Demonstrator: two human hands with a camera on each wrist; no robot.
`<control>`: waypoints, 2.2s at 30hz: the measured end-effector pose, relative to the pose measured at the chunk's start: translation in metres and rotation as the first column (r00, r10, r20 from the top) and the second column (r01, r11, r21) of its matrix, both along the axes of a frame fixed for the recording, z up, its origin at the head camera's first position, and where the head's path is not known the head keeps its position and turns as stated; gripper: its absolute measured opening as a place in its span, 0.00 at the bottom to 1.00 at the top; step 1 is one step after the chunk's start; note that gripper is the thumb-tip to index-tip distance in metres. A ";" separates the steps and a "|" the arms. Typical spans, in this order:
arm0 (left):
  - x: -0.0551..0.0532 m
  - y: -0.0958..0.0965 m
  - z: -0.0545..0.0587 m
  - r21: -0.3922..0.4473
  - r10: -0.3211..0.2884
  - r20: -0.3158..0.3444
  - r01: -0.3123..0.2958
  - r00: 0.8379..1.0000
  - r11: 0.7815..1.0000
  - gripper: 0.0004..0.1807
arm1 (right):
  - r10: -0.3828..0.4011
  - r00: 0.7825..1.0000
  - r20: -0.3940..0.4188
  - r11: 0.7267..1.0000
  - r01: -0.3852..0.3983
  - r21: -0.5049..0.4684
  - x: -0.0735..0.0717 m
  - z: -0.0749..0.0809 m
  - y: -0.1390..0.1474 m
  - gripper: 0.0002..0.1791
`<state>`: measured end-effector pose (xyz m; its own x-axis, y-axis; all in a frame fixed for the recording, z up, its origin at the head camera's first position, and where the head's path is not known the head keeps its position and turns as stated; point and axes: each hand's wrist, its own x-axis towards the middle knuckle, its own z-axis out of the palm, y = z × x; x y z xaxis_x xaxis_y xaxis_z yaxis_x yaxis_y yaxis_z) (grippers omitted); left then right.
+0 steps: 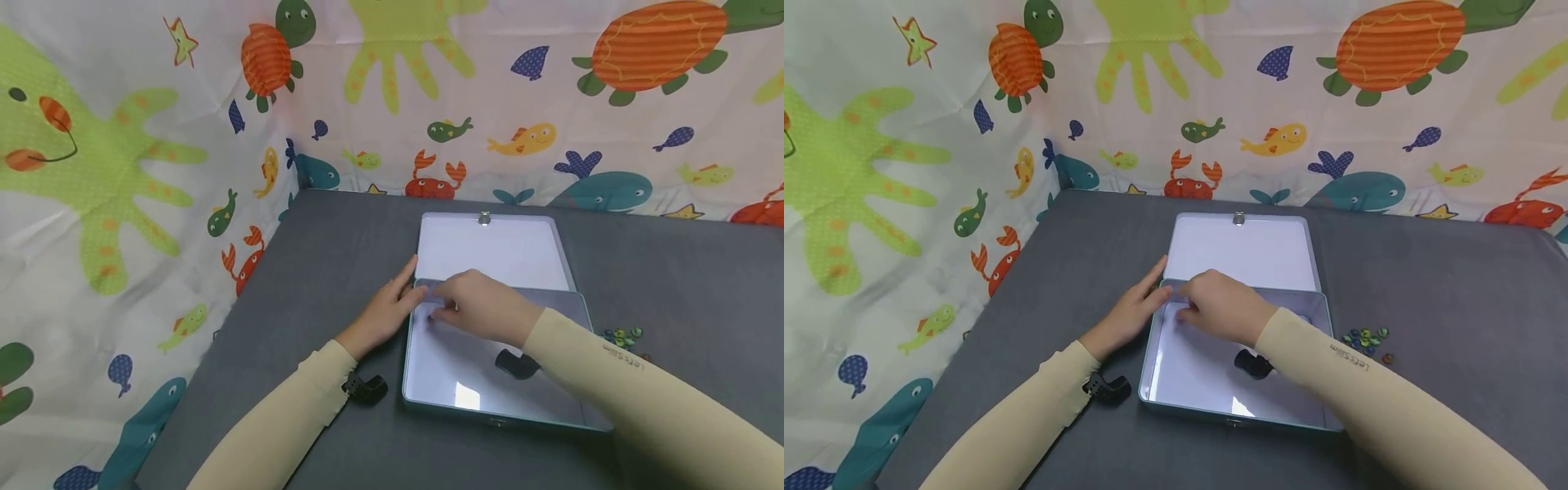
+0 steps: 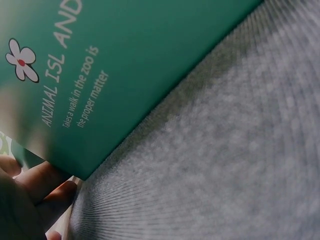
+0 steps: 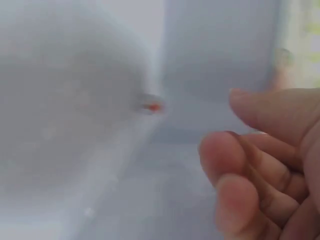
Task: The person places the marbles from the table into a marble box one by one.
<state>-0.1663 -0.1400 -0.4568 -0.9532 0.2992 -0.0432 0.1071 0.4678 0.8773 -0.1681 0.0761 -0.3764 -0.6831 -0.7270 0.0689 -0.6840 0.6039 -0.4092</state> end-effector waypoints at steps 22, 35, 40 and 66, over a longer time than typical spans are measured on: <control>0.003 0.004 -0.004 0.041 0.031 0.038 -0.033 0.999 0.999 0.42 | -0.304 0.952 0.030 0.949 0.305 -0.083 0.004 0.029 0.093 0.15; 0.004 0.004 -0.005 0.074 0.009 0.035 -0.012 0.999 0.997 0.41 | -0.390 0.919 0.055 0.913 0.394 -0.106 0.018 0.025 0.135 0.13; 0.004 0.005 -0.008 0.063 0.004 0.037 -0.006 0.999 0.998 0.41 | -0.415 0.908 0.056 0.904 0.418 -0.087 0.023 0.026 0.150 0.12; 0.005 0.008 0.003 0.059 0.003 0.008 -0.004 1.000 0.998 0.40 | -0.468 0.881 0.070 0.884 0.465 0.056 0.035 -0.008 0.210 0.14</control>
<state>-0.1616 -0.1315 -0.4541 -0.9539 0.2983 -0.0332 0.0985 0.4156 0.9042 -0.1330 0.2865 -0.3840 -0.9459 -0.3239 -0.0198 -0.2858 0.8603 -0.4221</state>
